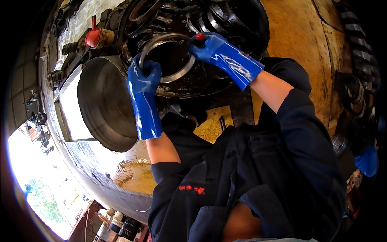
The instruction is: The person cleans oily metal rings using a red handheld tool and places them into a large metal container.
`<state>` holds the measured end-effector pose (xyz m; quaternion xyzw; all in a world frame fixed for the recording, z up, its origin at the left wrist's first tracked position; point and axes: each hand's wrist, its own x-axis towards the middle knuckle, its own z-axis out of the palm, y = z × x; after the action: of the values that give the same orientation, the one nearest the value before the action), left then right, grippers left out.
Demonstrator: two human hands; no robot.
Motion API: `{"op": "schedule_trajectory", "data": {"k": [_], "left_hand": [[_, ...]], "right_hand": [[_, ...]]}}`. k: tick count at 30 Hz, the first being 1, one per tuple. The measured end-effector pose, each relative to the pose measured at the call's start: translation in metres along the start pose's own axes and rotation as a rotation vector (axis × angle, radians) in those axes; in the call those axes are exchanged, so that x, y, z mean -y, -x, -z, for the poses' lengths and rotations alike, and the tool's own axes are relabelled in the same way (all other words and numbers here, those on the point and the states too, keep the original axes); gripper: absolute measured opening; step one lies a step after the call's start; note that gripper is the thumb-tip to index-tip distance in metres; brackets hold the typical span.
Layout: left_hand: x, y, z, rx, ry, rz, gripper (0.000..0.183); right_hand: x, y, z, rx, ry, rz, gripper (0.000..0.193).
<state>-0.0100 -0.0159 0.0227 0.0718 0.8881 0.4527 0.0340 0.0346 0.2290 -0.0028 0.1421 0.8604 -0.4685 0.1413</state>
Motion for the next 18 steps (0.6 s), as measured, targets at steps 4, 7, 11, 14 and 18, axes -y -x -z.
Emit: {"op": "schedule_trajectory", "data": {"k": [4,7,11,14,18], "left_hand": [[-0.009,-0.002,0.001,0.207,-0.038,-0.003,0.041],[-0.012,0.009,-0.01,0.26,-0.04,0.086,0.041],[-0.007,0.002,-0.009,0.036,0.167,0.064,0.037],[-0.005,-0.001,-0.002,-0.097,0.373,0.253,0.031],[-0.008,0.004,-0.004,-0.174,0.441,0.304,0.033]], "right_hand": [[-0.011,0.005,-0.019,-0.142,0.229,0.408,0.034],[-0.024,0.0,-0.032,-0.153,0.138,0.416,0.033],[-0.023,-0.008,-0.03,0.015,-0.092,0.048,0.028],[-0.018,-0.003,-0.009,0.256,-0.193,-0.239,0.037],[0.012,0.01,-0.001,0.193,-0.126,-0.025,0.032]]}}
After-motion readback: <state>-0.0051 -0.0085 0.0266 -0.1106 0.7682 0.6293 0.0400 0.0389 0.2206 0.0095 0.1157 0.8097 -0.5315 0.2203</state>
